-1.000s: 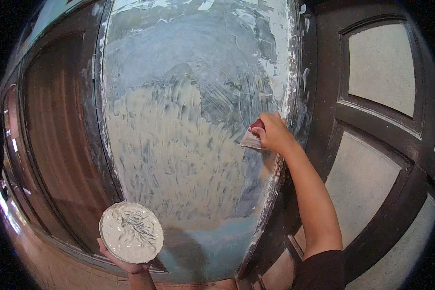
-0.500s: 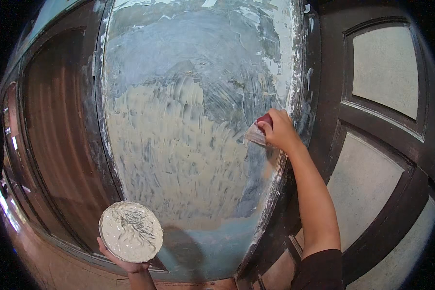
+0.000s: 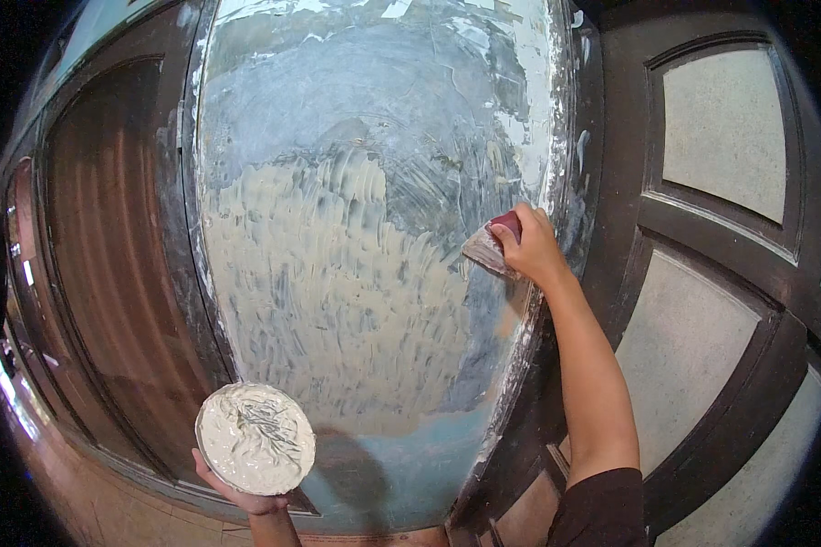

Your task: The person applies putty to a wall surface with a putty knife, taking the putty from a bowl and spreading it onto the wall.

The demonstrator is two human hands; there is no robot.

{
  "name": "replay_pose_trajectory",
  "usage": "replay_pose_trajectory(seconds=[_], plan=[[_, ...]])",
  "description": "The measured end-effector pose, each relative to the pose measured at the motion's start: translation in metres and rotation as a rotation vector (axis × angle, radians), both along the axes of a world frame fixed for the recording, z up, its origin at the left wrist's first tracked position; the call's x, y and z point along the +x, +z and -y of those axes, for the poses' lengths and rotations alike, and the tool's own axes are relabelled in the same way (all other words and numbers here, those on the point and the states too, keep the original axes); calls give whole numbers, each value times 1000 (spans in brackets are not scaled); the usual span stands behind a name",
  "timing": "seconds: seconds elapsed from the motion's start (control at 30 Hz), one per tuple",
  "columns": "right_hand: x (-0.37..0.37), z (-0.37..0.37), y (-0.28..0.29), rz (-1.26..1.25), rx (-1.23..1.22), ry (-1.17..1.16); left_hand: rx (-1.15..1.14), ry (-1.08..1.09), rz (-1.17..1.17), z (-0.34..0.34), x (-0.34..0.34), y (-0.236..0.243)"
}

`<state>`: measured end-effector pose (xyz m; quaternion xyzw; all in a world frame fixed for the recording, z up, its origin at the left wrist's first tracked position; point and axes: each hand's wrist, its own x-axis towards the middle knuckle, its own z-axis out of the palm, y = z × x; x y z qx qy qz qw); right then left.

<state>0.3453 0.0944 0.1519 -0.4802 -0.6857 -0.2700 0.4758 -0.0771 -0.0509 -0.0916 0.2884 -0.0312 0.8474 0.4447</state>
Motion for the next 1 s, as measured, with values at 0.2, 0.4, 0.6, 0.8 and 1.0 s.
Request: replay_pose_trajectory(seconds=[0.2,0.4,0.6,0.8,1.0], plan=[[-3,2,-19,125,-80,3,-61,-72,34,0,-1,-2],[-1,-4,-4,-11,36,0,-168,-74,120,0,12,15],[-5,-6,-19,125,-2,8,66,13,-130,-4,2,-5],[1,-6,-5,-133,45,34,-186,50,-25,-11,0,-17],[-1,0,-24,133,-66,41,-145,52,-53,-3,3,-4]])
